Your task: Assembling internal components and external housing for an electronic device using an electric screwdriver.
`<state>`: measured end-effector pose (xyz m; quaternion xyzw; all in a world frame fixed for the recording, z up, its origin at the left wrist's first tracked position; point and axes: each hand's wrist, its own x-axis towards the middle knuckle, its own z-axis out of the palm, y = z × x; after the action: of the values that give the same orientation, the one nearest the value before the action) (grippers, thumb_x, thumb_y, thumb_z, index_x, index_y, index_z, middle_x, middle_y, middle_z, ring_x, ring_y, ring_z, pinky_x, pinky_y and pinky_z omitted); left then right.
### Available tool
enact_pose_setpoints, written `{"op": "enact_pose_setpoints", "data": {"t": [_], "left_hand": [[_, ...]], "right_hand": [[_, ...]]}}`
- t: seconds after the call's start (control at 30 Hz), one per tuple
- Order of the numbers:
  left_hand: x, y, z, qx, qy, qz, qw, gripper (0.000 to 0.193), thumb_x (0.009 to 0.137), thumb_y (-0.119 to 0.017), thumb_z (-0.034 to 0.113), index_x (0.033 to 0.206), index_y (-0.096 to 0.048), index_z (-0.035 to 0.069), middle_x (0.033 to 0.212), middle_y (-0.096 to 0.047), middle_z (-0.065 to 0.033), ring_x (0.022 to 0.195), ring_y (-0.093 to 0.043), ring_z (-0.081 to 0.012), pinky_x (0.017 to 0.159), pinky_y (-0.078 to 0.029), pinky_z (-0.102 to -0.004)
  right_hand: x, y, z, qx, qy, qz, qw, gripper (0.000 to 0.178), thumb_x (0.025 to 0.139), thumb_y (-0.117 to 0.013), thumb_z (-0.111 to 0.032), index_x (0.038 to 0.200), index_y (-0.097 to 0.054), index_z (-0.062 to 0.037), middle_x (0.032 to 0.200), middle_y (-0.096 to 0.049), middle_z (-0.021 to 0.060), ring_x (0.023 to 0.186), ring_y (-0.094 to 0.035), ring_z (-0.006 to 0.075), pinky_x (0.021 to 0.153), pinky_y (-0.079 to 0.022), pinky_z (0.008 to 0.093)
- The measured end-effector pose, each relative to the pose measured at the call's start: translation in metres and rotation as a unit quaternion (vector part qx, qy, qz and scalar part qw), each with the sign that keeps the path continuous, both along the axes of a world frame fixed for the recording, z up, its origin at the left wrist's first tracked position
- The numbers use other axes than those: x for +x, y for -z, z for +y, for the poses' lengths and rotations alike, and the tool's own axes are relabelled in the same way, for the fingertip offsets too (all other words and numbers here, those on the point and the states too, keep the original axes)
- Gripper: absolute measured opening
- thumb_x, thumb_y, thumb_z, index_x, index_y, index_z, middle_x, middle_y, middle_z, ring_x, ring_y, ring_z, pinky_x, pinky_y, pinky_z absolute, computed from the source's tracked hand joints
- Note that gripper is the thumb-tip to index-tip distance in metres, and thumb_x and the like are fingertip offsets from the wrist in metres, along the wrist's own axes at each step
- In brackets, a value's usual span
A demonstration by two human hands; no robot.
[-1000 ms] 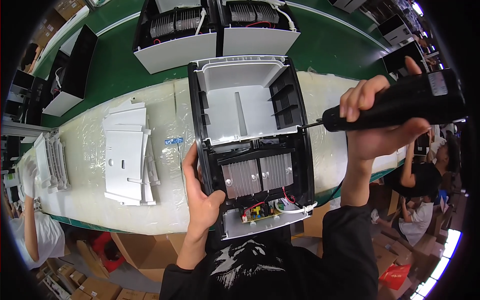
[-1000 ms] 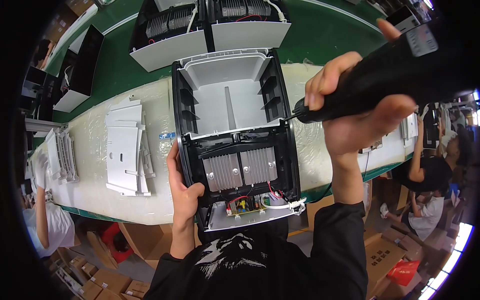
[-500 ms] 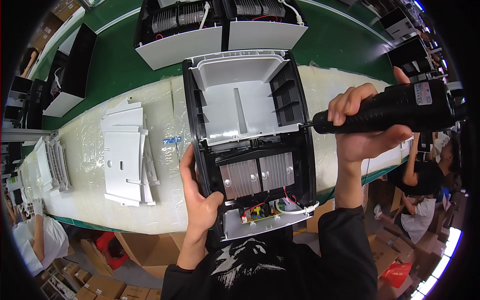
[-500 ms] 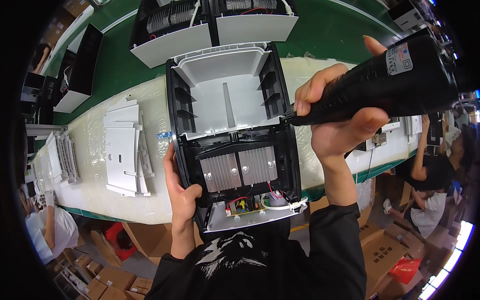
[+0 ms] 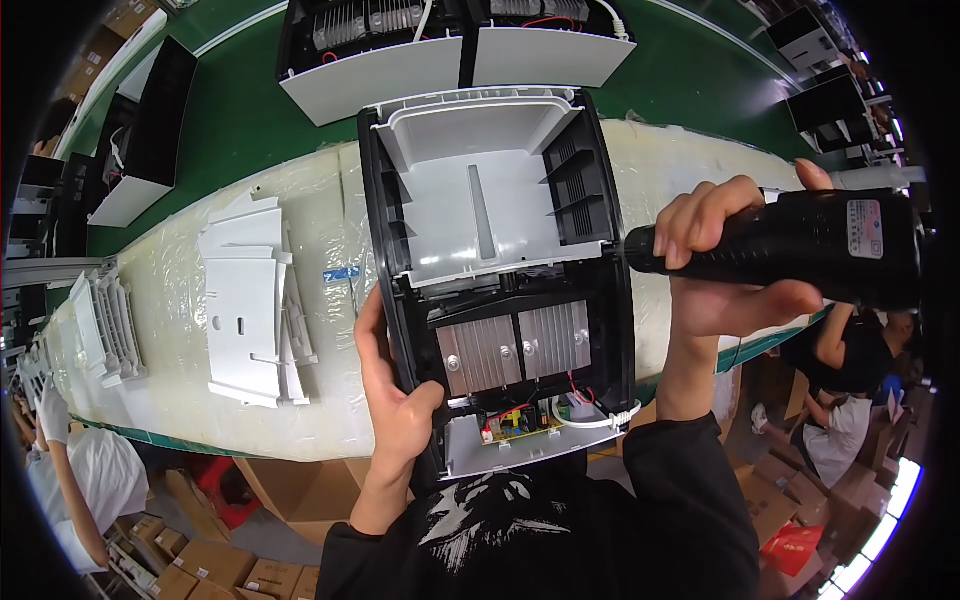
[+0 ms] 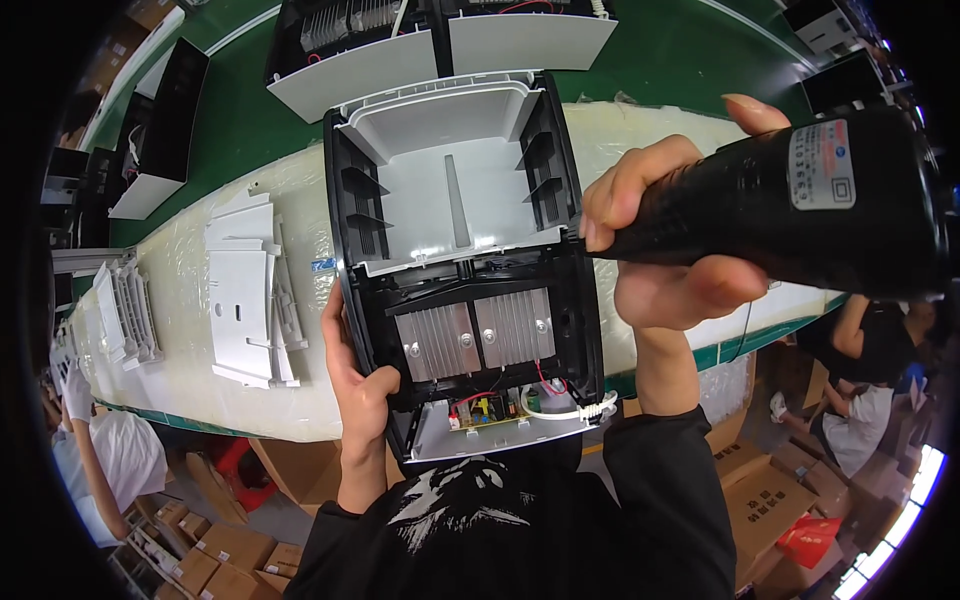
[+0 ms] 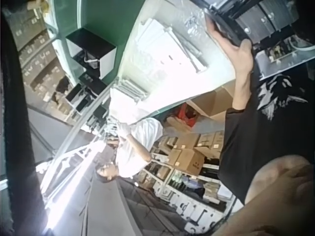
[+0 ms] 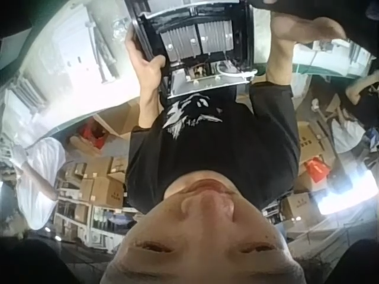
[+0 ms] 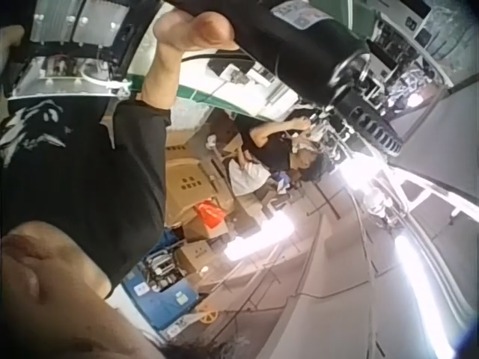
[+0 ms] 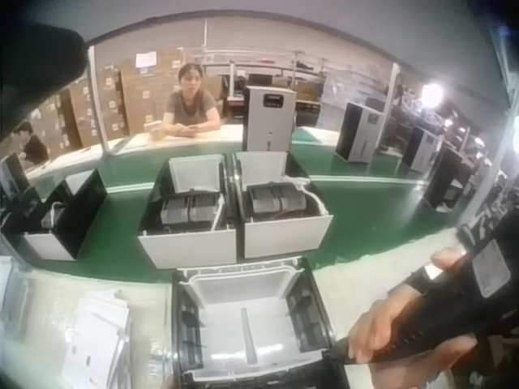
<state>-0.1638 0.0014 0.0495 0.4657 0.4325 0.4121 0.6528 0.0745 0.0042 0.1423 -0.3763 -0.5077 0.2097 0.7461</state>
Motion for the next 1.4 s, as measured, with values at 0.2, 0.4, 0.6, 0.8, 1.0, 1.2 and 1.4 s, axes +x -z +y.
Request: {"op": "enact_pose_setpoints", "data": {"t": [0.2,0.4,0.6,0.8,1.0,1.2,1.4], "left_hand": [[-0.001,0.002,0.0,0.01,0.001,0.005,1.0,0.092,0.051,-0.041,-0.004,0.14,-0.022,-0.003,0.133,-0.036,-0.0166,0.127,-0.035,-0.0263,0.108,-0.021,-0.0312],[0.0,0.0,0.0,0.002,-0.002,0.007,1.0,0.091,0.051,-0.041,-0.004,0.14,-0.022,-0.004,0.133,-0.036,-0.0168,0.127,-0.035,-0.0265,0.109,-0.02,-0.0315],[-0.001,0.0,0.001,0.002,0.001,0.01,1.0,0.091,0.05,-0.041,-0.004,0.14,-0.022,-0.004,0.133,-0.035,-0.0172,0.127,-0.034,-0.0269,0.109,-0.019,-0.0315],[-0.005,0.005,0.0,0.013,-0.005,0.023,1.0,0.091,0.05,-0.042,-0.003,0.139,-0.023,-0.004,0.134,-0.035,-0.018,0.128,-0.033,-0.0278,0.109,-0.019,-0.0316],[0.004,0.001,-0.003,0.013,0.004,0.026,1.0,0.093,0.049,-0.044,-0.002,0.14,-0.025,-0.003,0.134,-0.037,-0.0167,0.126,-0.035,-0.0268,0.107,-0.021,-0.0296],[-0.005,0.005,-0.005,0.012,-0.034,0.04,0.999,0.093,0.049,-0.045,-0.002,0.14,-0.029,-0.001,0.125,-0.046,-0.0122,0.111,-0.047,-0.0212,0.087,-0.04,-0.0212],[0.0,0.008,-0.001,0.049,-0.028,0.051,0.997,0.093,0.047,-0.045,0.002,0.139,-0.032,-0.002,0.118,-0.05,-0.0108,0.1,-0.05,-0.0186,0.078,-0.042,-0.0189]], "right_hand": [[-0.002,0.001,-0.001,-0.064,0.038,-0.013,0.997,0.09,0.078,-0.046,-0.074,0.136,-0.019,-0.0108,0.067,-0.048,0.0076,0.047,-0.048,0.0161,0.046,-0.043,0.031],[0.007,0.005,0.002,-0.065,0.018,-0.001,0.998,0.088,0.079,-0.046,-0.073,0.135,-0.02,-0.0104,0.067,-0.047,0.0075,0.048,-0.048,0.0159,0.046,-0.042,0.0301],[0.007,0.005,0.004,-0.059,0.006,0.01,0.998,0.086,0.08,-0.048,-0.071,0.134,-0.022,-0.01,0.066,-0.048,0.0077,0.048,-0.048,0.0166,0.047,-0.043,0.0309],[0.014,-0.002,0.011,-0.05,-0.068,-0.006,0.996,0.086,0.081,-0.051,-0.069,0.135,-0.021,-0.0093,0.068,-0.05,0.0101,0.049,-0.049,0.0181,0.048,-0.043,0.0326],[0.04,-0.071,-0.027,0.101,-0.131,-0.017,0.986,0.083,0.08,-0.05,-0.066,0.131,-0.031,-0.0041,0.074,-0.047,0.0061,0.053,-0.046,0.0135,0.05,-0.04,0.0288],[0.085,-0.097,-0.121,0.186,0.024,-0.07,0.98,0.083,0.078,-0.043,-0.076,0.121,-0.045,-0.0047,0.075,-0.049,0.005,0.054,-0.047,0.0154,0.051,-0.043,0.0311],[0.155,-0.063,-0.209,0.156,0.359,-0.056,0.919,0.086,0.076,-0.028,-0.083,0.081,-0.054,-0.0014,0.066,-0.051,0.0099,0.055,-0.049,0.0239,0.057,-0.041,0.0346]]}}
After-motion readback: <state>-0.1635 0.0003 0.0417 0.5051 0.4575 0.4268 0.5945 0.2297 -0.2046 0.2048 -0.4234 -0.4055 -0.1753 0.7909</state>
